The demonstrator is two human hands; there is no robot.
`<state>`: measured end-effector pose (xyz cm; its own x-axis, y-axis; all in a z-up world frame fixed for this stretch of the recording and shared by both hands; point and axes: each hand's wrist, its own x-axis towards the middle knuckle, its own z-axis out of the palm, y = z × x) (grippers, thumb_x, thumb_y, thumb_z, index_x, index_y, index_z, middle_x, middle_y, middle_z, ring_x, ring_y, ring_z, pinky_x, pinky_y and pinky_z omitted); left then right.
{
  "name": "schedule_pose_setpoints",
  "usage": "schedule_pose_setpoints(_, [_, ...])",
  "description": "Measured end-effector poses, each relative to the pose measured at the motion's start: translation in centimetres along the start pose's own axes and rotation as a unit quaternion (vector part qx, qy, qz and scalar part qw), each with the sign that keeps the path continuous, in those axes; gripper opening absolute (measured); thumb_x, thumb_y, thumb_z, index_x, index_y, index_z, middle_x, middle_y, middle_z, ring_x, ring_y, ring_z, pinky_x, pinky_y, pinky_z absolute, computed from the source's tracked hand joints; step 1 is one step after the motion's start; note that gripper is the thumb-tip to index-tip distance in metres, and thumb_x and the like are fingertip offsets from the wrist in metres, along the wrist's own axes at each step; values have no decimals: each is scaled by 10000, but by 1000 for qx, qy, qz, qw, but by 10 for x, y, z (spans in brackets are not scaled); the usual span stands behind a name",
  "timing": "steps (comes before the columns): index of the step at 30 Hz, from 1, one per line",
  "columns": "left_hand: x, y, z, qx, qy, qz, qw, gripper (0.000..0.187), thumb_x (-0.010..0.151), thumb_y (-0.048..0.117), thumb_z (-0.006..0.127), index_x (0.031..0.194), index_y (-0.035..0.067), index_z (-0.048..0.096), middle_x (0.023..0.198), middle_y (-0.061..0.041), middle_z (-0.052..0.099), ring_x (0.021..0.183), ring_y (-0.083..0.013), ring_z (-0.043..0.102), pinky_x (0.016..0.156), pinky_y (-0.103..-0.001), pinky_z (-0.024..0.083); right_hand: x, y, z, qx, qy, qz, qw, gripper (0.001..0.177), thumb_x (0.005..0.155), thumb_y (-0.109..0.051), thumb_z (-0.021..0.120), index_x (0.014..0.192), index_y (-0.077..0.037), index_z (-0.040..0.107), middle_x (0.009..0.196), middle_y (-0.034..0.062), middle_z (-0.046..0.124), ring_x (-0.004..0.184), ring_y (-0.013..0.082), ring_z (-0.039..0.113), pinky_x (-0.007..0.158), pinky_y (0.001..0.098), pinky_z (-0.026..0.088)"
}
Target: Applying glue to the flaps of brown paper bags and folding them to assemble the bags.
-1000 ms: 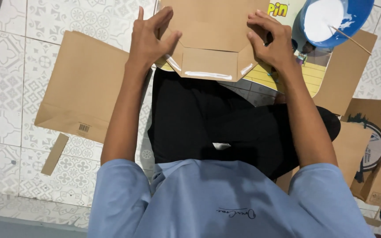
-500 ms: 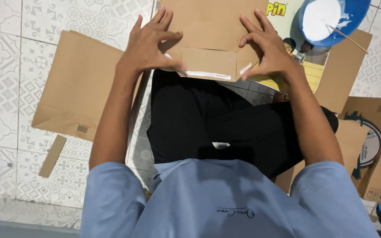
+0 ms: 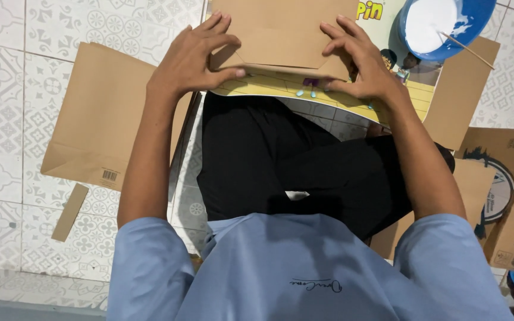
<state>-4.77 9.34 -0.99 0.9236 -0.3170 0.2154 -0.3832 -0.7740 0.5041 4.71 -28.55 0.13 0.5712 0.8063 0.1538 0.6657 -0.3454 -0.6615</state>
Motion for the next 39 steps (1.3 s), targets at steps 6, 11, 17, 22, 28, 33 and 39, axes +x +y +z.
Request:
schedule_pose_setpoints(6, [1,2,8,-12,96,-24,995,499,939,476,708,1247,86,674,1136,-40,763,932,-317,738,1146,-661,206,7,-9,5,110,68,1,992,580,839,17,700,1367,65,462,1476,335,470,1382,469,515,1209,541,411])
schedule_pose_setpoints(11, [1,7,14,-12,120,-30,992,433,909,310,717,1285,101,668,1200,-42,769,1107,-327,716,1184,-624,130,9,-34,14,-52,83,29,995,465,855,-78,659,1313,-3,629,1526,242,480,1449,445,372,1205,568,350])
schedule_pose_setpoints(17, [-1,2,24,11,154,-37,987,422,898,315,742,1269,117,710,1275,-155,761,1167,-339,721,1185,-594,137,22,-13,72,-281,44,-60,957,464,1006,-294,746,1449,-375,632,1648,-28,396,1544,321,223,1265,587,133])
schedule_pose_setpoints(22, [-1,6,14,6,151,-32,988,341,932,284,726,1224,118,668,1254,-62,762,1275,-290,661,1181,-588,158,69,-56,96,-230,-14,-130,964,428,1062,-239,656,1488,-282,642,1621,-26,445,1527,311,254,1275,539,227])
schedule_pose_setpoints(28, [-4,-8,17,-31,144,-23,989,468,801,99,645,1263,72,716,1289,-137,751,1220,-326,697,1193,-564,189,98,-63,104,-204,-32,-172,963,405,971,-167,667,1369,-205,738,1623,-17,448,1531,323,258,1279,510,254])
schedule_pose_setpoints(33, [-10,-6,14,-75,102,-14,992,437,987,327,556,1288,62,729,1384,-94,699,1414,-256,509,1213,-570,91,88,-54,99,-207,-42,-151,966,513,1006,-187,671,1470,-398,612,1638,-69,388,1538,346,226,1288,575,297])
schedule_pose_setpoints(39, [-13,-19,30,-12,97,27,995,556,976,437,661,1383,62,710,1497,-98,651,1476,-238,475,1232,-547,-30,47,-39,73,-179,-19,-120,976,435,959,-116,684,1358,-279,745,1602,-55,461,1541,373,259,1299,576,298])
